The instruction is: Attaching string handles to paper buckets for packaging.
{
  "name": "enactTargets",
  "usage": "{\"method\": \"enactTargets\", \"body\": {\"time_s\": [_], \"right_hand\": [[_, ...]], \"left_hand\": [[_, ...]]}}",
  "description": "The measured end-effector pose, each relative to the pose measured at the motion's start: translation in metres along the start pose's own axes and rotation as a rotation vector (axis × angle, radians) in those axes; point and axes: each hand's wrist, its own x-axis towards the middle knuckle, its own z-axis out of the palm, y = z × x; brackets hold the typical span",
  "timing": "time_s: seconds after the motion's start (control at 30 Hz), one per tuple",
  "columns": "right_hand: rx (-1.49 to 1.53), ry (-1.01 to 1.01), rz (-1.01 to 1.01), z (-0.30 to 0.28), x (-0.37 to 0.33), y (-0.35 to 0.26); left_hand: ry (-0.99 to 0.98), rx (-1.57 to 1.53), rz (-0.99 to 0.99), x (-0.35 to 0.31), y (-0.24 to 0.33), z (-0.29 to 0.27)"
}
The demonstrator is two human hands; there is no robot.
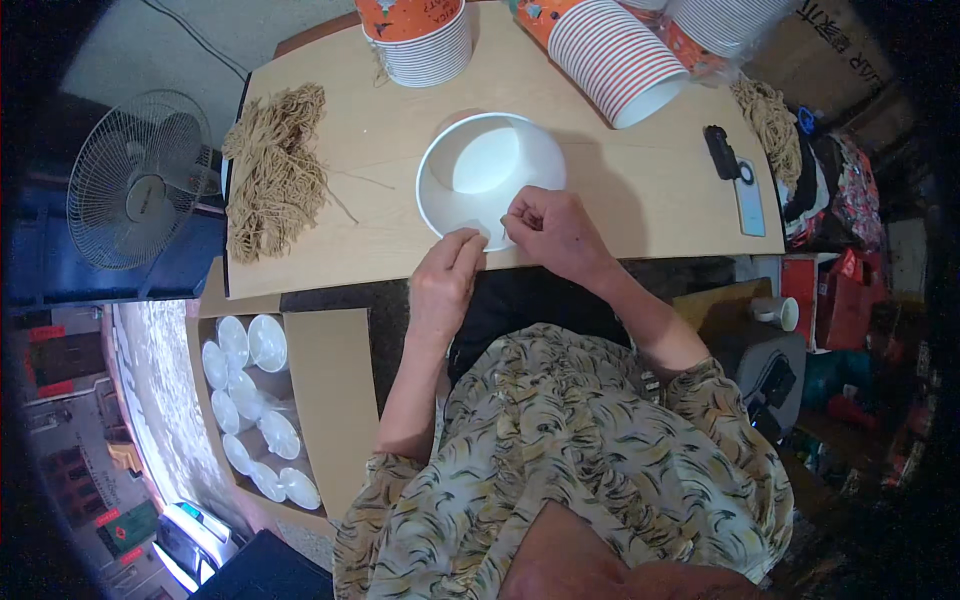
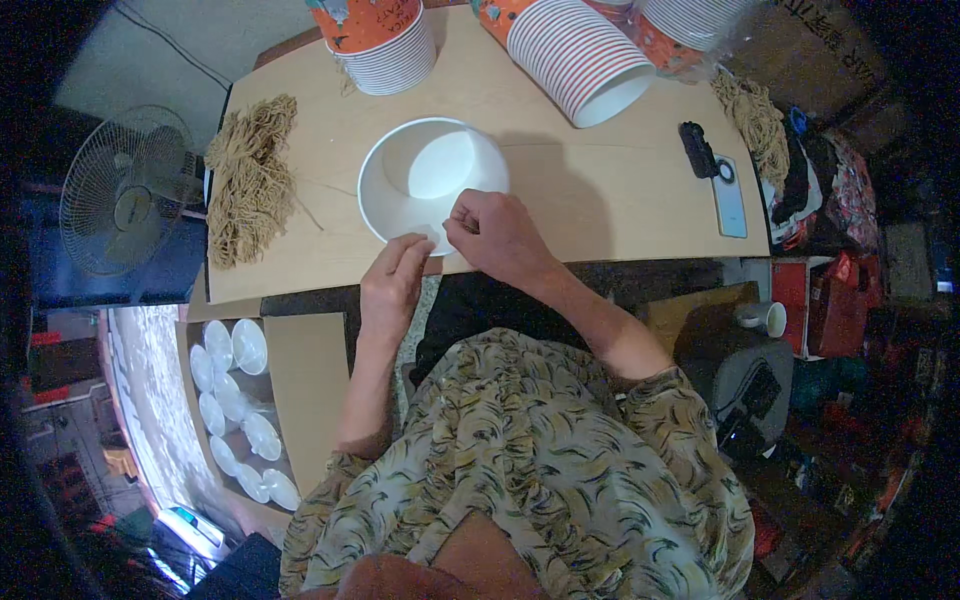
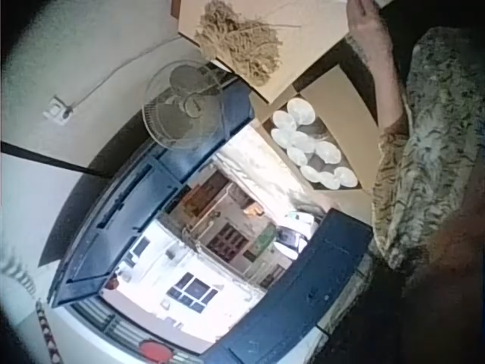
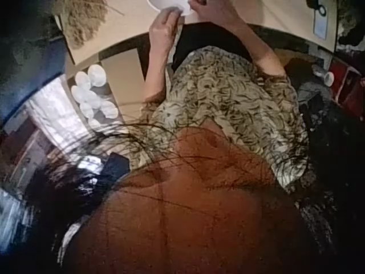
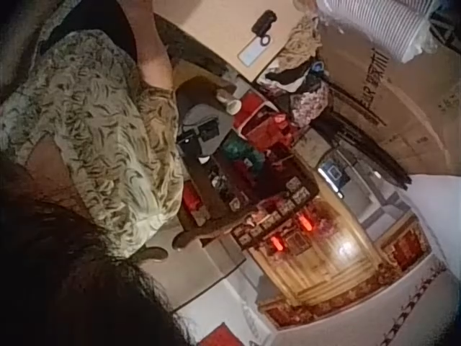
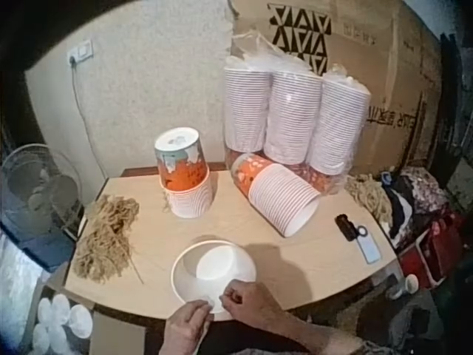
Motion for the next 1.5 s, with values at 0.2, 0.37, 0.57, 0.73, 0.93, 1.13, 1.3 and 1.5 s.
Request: {"method": "enactTargets", "body": {"time_s": [0.2, 0.37, 0.57, 0.73, 0.93, 1.13, 1.3, 1.5], "right_hand": [[-0.008, -0.009, -0.003, 0.002, 0.001, 0.006], [-0.006, -0.027, 0.008, 0.002, 0.001, 0.006], [0.008, -0.031, 0.018, 0.0, 0.0, 0.005], [-0.016, -0.02, 0.012, 0.001, 0.0, 0.004], [-0.059, -0.044, -0.003, 0.004, 0.0, 0.01], [-0.143, -0.069, 0.005, 0.0, 0.003, 0.005], [-0.589, -0.219, -0.088, -0.01, 0.011, -0.01], [-0.641, -0.294, -0.123, -0.017, 0.022, -0.003]], "left_hand": [[-0.001, 0.003, 0.016, 0.0, 0.001, 0.001], [0.0, -0.002, 0.015, -0.001, 0.001, 0.0], [0.008, -0.008, 0.024, 0.0, 0.001, 0.0], [0.003, -0.005, 0.018, -0.001, 0.001, 0.0], [0.007, 0.001, 0.023, 0.0, 0.002, 0.001], [-0.021, 0.003, 0.014, 0.005, 0.002, -0.003], [-0.131, 0.004, -0.043, 0.019, 0.006, -0.012], [-0.219, -0.012, -0.044, 0.04, 0.007, -0.019]]}}
